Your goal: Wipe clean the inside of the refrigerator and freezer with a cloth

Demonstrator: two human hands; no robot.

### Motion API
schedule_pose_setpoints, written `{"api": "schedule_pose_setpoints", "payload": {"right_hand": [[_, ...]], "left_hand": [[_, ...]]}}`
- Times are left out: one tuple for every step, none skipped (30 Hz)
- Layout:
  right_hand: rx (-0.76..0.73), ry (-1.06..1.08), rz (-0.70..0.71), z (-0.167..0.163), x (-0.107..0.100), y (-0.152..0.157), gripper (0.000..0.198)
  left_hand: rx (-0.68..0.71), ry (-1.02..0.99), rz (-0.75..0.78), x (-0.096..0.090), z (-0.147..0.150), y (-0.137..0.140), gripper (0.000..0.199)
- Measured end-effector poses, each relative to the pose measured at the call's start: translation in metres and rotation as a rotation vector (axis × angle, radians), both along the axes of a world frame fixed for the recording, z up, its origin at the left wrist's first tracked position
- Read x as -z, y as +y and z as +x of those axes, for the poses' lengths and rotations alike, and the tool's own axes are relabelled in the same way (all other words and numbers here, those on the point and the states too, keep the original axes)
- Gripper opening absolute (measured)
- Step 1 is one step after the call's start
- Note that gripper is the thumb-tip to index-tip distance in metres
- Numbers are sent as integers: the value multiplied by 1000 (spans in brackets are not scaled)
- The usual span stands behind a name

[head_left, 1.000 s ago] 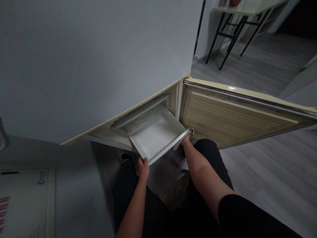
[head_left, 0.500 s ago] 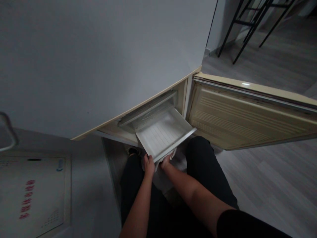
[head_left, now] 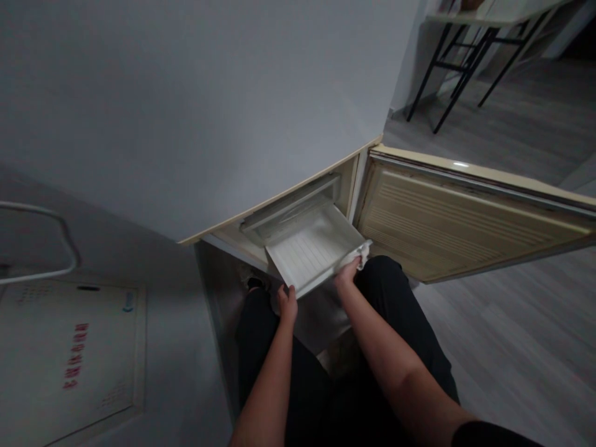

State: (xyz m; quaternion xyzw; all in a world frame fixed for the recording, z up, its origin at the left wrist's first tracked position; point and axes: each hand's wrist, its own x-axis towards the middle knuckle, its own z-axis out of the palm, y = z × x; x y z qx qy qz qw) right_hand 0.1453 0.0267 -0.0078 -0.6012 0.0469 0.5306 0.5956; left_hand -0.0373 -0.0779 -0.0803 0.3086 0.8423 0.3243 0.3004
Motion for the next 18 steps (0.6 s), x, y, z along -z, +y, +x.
{"api": "schedule_pose_setpoints", "payload": {"right_hand": [[41,-43,9,13,-9,12,57],[69,-70,23,23,-18,20,52],[83,-99,42,29,-26,25,48],[63,-140,85,31,-33,24,45],[15,-195,143,29,-39,19,43],[-64,-257,207,24,-43,9,42],[-184,-319,277,17,-46,-3,42],[-330,-371,346,10,-48,-18,42],[-478,-399,398,3,-49,-33,42],[-631,-406,451,-3,-49,-47,43],[-734,-403,501,-9,-50,-60,43],[-832,-400,559,-13,-51,-69,46],[-906,-398,620,-16,-53,-75,50],[-959,-394,675,-19,-56,-78,54],[-1005,-390,722,-22,-58,-78,58],[-1037,-383,755,-26,-61,-76,62],[-1054,-372,769,-29,-63,-73,64],[-1068,-360,770,-33,-64,-71,66]], "left_hand": [[-14,-6,5,-3,0,-1,44],[-24,-12,17,-5,1,-1,45],[-27,-19,38,-9,2,-1,45],[-22,-27,66,-12,4,-1,45],[-9,-37,101,-17,6,-1,44],[8,-50,140,-22,8,0,44],[27,-63,180,-27,10,0,43],[44,-76,221,-34,12,1,43],[58,-84,260,-41,14,1,42],[76,-85,306,-49,15,-1,42],[98,-86,361,-57,16,-4,43],[125,-94,421,-65,17,-8,45],[154,-117,483,-73,18,-13,48],[178,-157,534,-81,18,-18,53],[198,-206,570,-88,19,-23,58],[209,-259,584,-95,20,-28,63],[208,-303,578,-101,21,-32,68],[202,-334,562,-106,22,-34,72]]}}
